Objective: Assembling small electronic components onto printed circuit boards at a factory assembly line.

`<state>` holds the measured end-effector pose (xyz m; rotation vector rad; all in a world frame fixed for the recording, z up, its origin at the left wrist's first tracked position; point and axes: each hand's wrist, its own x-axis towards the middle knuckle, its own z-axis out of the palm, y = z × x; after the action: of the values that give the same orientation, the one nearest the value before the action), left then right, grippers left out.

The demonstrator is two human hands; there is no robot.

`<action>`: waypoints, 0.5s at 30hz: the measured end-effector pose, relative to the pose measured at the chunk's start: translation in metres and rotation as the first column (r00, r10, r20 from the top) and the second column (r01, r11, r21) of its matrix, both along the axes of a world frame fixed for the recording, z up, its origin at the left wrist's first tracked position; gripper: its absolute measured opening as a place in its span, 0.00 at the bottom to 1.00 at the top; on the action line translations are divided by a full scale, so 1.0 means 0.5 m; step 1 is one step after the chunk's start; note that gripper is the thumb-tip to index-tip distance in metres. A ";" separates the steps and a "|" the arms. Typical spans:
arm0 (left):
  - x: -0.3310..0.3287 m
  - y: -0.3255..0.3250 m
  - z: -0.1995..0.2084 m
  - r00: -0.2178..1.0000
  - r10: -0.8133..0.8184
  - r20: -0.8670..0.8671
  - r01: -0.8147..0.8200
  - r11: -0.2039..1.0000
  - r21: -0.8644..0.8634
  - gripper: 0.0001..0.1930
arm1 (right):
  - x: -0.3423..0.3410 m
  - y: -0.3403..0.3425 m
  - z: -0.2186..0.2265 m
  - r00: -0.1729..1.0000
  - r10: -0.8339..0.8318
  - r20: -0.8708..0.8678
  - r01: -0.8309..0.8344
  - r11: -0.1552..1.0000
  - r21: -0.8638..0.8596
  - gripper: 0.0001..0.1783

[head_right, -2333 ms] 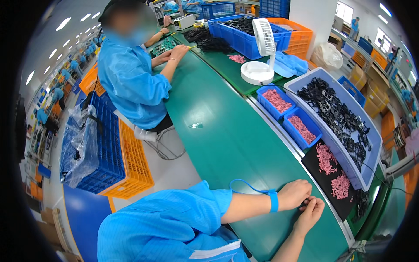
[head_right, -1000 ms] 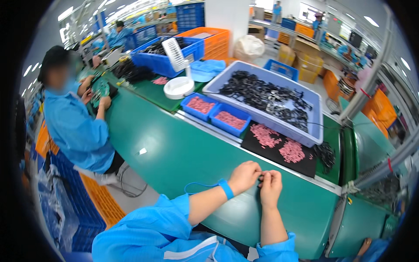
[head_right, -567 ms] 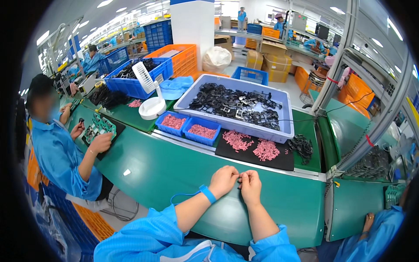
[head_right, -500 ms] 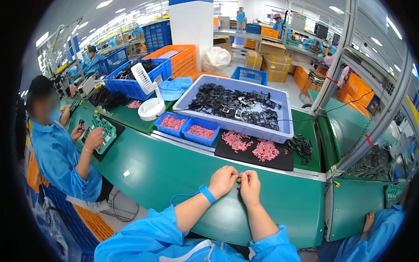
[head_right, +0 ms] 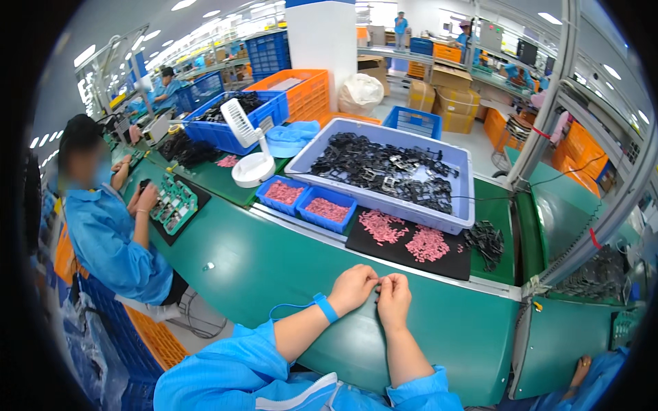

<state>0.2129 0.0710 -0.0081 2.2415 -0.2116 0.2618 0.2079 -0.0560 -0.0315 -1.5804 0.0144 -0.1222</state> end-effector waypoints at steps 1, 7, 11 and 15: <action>-0.001 -0.003 -0.005 1.000 -0.002 0.010 0.002 1.000 0.003 0.04 | -0.001 0.000 0.000 1.000 -0.023 0.018 0.023 1.000 0.003 0.03; -0.005 0.004 -0.009 1.000 0.016 0.011 -0.016 1.000 -0.018 0.04 | 0.000 0.006 -0.002 1.000 0.010 0.019 -0.010 0.999 -0.031 0.04; -0.007 -0.001 -0.012 1.000 0.018 -0.008 -0.018 1.000 -0.018 0.05 | -0.006 0.003 -0.003 0.999 -0.023 0.036 0.023 1.000 0.016 0.04; -0.005 -0.005 -0.019 0.999 0.003 -0.046 -0.004 1.000 -0.014 0.06 | -0.008 -0.005 -0.011 0.999 -0.015 0.039 0.014 0.999 0.040 0.04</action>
<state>0.2105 0.0686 -0.0176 2.2315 -0.1806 0.2130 0.2039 -0.0582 -0.0370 -1.5379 -0.0020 -0.1631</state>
